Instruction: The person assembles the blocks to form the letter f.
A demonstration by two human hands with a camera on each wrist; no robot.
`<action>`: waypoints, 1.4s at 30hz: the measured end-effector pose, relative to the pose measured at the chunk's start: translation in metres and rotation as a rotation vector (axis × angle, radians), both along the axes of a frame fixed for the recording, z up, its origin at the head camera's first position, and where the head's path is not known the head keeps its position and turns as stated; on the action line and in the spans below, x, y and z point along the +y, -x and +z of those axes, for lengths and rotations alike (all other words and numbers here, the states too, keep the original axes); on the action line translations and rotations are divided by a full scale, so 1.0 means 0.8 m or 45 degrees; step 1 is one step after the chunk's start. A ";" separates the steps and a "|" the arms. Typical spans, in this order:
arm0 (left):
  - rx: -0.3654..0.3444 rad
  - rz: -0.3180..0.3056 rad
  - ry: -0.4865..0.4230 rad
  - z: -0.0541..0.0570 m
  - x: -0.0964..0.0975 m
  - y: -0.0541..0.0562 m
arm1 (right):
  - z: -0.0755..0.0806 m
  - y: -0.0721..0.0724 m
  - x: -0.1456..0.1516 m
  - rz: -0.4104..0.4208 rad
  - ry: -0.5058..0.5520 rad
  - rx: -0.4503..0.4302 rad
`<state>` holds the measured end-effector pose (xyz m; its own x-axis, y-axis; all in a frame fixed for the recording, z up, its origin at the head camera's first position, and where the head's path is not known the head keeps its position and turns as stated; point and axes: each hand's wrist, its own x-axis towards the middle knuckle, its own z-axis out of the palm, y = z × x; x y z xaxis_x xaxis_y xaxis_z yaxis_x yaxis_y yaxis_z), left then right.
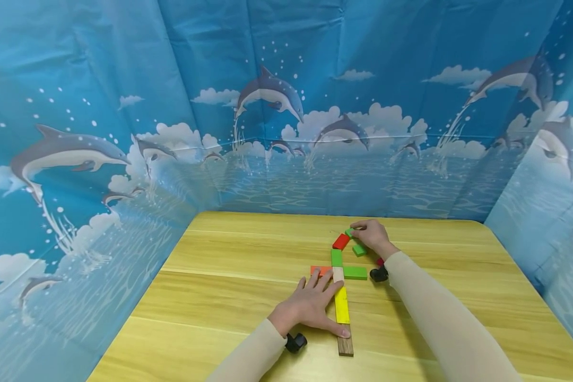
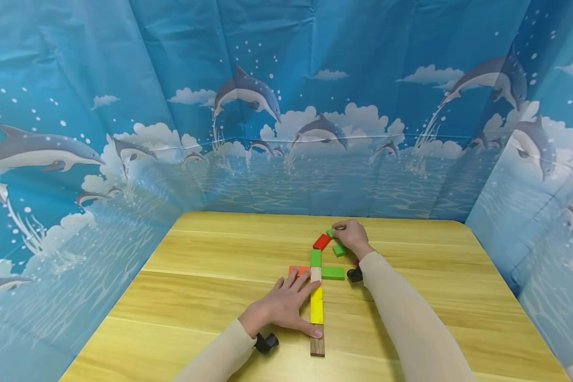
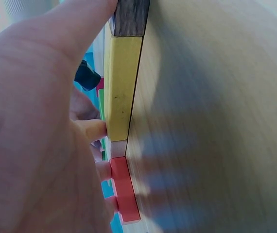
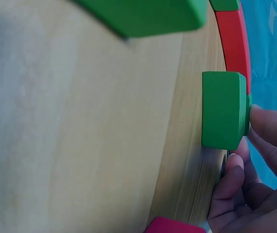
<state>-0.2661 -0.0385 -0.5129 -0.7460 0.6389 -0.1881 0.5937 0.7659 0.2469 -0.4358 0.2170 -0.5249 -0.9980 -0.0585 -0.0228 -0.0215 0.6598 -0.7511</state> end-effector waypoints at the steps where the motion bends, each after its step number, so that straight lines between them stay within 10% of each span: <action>1: 0.000 -0.002 0.000 0.000 0.000 0.000 | 0.000 -0.001 0.001 0.002 0.005 0.003; 28: -0.003 -0.008 -0.026 -0.004 0.000 0.000 | 0.037 -0.039 0.020 0.052 0.158 0.004; 42: 0.009 -0.006 -0.013 -0.004 0.002 0.000 | 0.028 -0.069 0.017 0.122 -0.067 0.211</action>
<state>-0.2660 -0.0370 -0.5159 -0.7442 0.6442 -0.1763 0.5991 0.7606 0.2502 -0.3804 0.2305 -0.5028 -0.9783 -0.1565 0.1356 -0.2065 0.6870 -0.6968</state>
